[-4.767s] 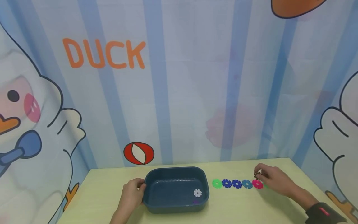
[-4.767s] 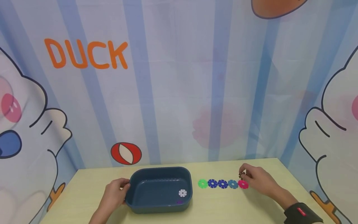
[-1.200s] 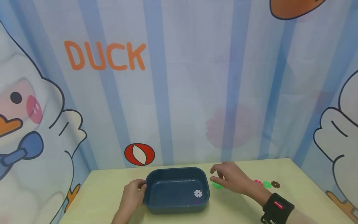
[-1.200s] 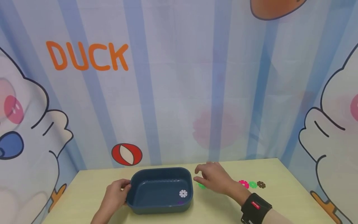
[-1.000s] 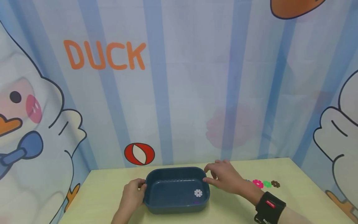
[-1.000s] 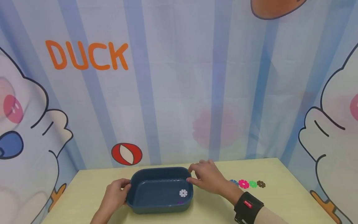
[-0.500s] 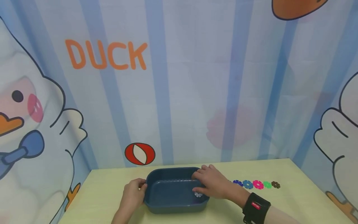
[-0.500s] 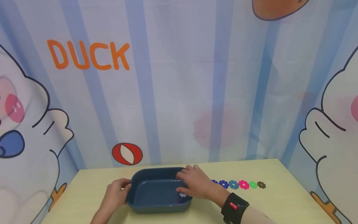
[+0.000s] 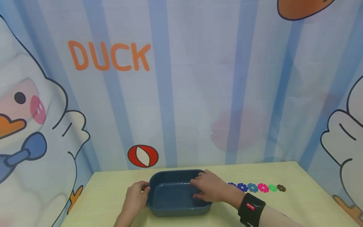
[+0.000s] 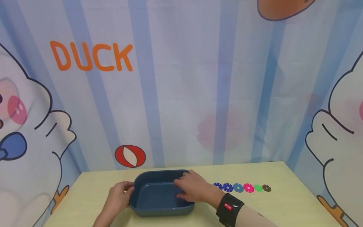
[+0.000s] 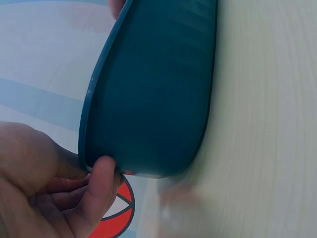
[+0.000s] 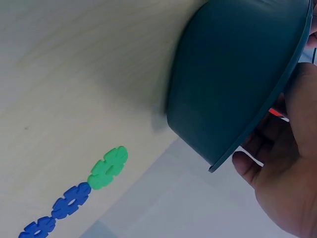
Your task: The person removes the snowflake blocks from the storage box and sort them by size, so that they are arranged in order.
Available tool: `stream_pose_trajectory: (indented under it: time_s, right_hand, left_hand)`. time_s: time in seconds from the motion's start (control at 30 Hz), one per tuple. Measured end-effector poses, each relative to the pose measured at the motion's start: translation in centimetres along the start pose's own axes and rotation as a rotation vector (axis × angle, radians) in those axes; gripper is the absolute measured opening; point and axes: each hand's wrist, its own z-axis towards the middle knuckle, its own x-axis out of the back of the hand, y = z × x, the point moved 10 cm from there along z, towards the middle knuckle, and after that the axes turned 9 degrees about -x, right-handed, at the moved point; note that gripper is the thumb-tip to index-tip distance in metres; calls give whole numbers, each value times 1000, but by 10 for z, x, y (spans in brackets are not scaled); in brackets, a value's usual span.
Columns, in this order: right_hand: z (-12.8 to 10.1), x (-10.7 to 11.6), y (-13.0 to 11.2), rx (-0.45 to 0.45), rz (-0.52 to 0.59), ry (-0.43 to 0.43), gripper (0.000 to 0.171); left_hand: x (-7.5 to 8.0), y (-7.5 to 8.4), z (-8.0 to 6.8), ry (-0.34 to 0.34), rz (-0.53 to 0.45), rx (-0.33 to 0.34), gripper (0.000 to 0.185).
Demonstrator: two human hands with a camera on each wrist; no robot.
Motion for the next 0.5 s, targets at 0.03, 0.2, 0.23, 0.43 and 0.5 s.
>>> stream_pose_trajectory:
  time_s: [0.03,0.2,0.23,0.43,0.5]
  right_hand:
    - [0,-1,-1,4,-16,-6,32]
    - [2,-8,-2,2,-91,-51,29]
    - [3,-10,-2,0,-100,-63,27]
    - [8,-19,0,-41,-131,-126,12]
    - [8,-21,1,-71,-129,-155,8]
  left_hand:
    - [0,0,0,-1,1,0,19]
    - [1,2,0,5,7,-17,19]
    - [2,2,0,9,11,-22,19]
    - [1,2,0,12,10,-28,19]
    - [0,1,0,8,10,-25,19]
